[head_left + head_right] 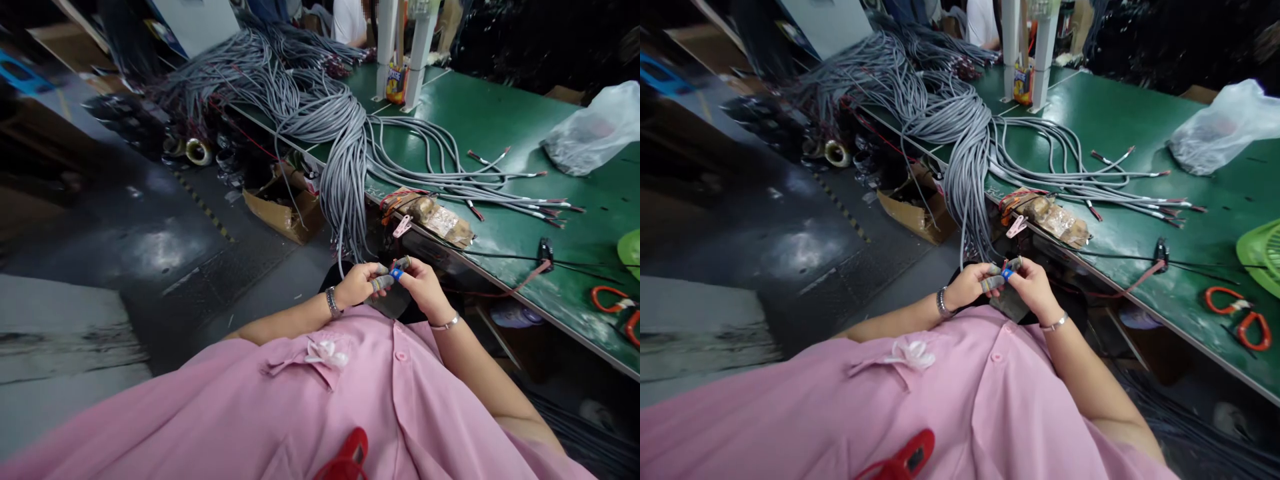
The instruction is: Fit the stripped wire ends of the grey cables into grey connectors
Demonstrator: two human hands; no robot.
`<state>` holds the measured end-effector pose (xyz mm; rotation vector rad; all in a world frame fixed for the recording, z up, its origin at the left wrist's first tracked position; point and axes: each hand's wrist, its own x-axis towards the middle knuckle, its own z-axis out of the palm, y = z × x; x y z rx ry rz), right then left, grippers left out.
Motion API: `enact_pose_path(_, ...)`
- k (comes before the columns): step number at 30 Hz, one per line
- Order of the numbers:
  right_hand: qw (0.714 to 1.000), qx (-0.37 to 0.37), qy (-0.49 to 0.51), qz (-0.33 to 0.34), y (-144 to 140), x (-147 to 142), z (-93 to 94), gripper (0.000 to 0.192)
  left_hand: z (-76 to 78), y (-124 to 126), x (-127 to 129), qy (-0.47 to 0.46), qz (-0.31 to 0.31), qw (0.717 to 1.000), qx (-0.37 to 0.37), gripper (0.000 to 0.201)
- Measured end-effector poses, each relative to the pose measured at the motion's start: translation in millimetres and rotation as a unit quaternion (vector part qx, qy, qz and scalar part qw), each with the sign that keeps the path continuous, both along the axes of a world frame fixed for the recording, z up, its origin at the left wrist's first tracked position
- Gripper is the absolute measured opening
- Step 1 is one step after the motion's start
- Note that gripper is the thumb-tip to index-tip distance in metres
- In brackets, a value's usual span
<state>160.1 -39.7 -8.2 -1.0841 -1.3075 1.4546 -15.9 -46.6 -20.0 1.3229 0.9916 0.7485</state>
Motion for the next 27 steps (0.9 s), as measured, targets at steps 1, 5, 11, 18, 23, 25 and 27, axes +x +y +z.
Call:
enact_pose_path(1,1.000,-0.011,0.001,0.006,1.5,0.0,0.9,0.017,0.0,1.0,-0.1,0.004,-0.004,1.000,-0.001,0.036)
enact_pose_path(5,0.999,-0.051,0.014,0.003,7.0,-3.2,2.1,0.022,-0.8,5.7,0.2,0.020,-0.006,1.000,0.005,0.032)
enact_pose_path(11,0.994,-0.057,0.037,-0.083,9.3,-7.6,-5.9,0.021,-2.0,13.9,5.6,-0.060,0.088,0.993,-0.049,0.031)
enact_pose_path(18,0.996,0.002,0.018,-0.090,7.6,-5.7,-13.7,0.016,-1.1,19.6,6.1,-0.079,0.135,0.986,-0.062,0.029)
enact_pose_path(23,0.998,-0.047,-0.001,-0.038,16.9,-1.5,-9.9,0.023,-1.0,26.1,2.6,-0.038,0.122,0.991,-0.042,0.032)
enact_pose_path(25,0.998,-0.064,0.002,-0.010,22.2,-2.4,-5.8,0.029,-1.0,28.8,2.9,-0.028,0.106,0.993,-0.046,0.032)
enact_pose_path(27,0.998,-0.065,0.007,0.005,27.2,-5.0,-3.1,0.032,-1.4,30.9,3.9,-0.025,0.084,0.995,-0.051,0.031)
